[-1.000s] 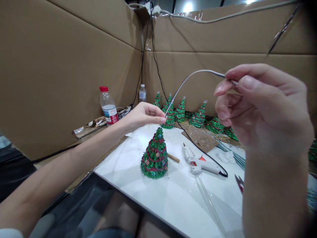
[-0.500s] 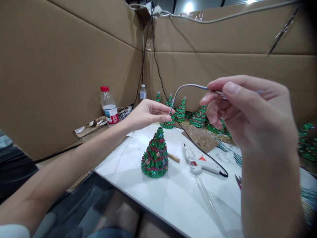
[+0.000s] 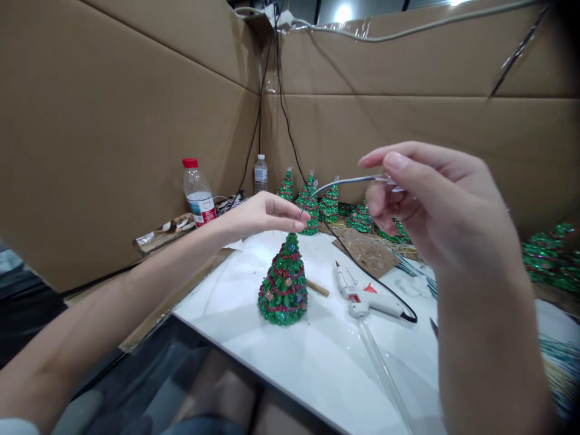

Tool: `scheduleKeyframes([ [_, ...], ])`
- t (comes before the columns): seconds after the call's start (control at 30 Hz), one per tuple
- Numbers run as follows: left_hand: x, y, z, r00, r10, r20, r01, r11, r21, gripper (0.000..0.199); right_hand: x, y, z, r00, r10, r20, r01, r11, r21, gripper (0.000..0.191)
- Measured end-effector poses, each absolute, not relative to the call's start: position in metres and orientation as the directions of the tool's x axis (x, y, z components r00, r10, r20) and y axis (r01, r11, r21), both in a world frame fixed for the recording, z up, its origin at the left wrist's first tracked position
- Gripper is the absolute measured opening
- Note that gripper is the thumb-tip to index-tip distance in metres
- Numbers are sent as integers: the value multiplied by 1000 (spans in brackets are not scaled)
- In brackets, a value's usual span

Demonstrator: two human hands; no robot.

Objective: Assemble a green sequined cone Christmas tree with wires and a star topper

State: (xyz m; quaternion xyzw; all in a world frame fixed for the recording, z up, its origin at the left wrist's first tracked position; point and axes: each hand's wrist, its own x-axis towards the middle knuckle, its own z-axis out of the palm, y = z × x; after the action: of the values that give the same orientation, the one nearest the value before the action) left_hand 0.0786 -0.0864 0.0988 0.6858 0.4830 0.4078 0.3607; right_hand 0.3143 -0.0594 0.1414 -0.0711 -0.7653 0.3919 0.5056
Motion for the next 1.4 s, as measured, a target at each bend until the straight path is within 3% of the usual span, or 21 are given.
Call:
scheduleKeyframes([
  [0.13,91,-88,103,55,912,407,193,-410,891,18,313,-58,142,-473,541,696,-269,663,-698,10],
  [0.23,95,-90,105,35,865,501,228,-495,838,7,312,-58,143,-470,565,678,-272,638,-720,10],
  [0.37,90,-90,102,119,866,485,360,-493,792,8,311,-58,144,-451,601,660,-276,610,-743,12],
  [0.5,81,-86,95,232,871,434,381,-492,783,9,306,-55,141,-555,586,590,-277,538,-796,14],
  [0.63,84,-89,96,175,893,414,342,-450,825,12,295,-47,133,-603,561,568,-248,545,-801,20],
  [0.77,92,-94,101,77,833,548,316,-541,779,12,286,-38,125,-602,568,560,-152,608,-779,26],
  [0.87,91,-93,98,139,797,588,372,-592,715,11,281,-33,119,-575,576,580,-68,674,-736,28],
  [1.03,77,-90,90,222,834,505,413,-550,726,11,273,-29,113,-609,562,559,-56,673,-738,24],
  [1.23,76,-99,79,150,910,386,441,-411,797,34,269,-31,109,-687,493,534,-50,701,-712,18],
  [1.4,91,-116,51,9,915,404,635,-317,704,61,266,-30,104,-717,395,575,-2,824,-567,15],
])
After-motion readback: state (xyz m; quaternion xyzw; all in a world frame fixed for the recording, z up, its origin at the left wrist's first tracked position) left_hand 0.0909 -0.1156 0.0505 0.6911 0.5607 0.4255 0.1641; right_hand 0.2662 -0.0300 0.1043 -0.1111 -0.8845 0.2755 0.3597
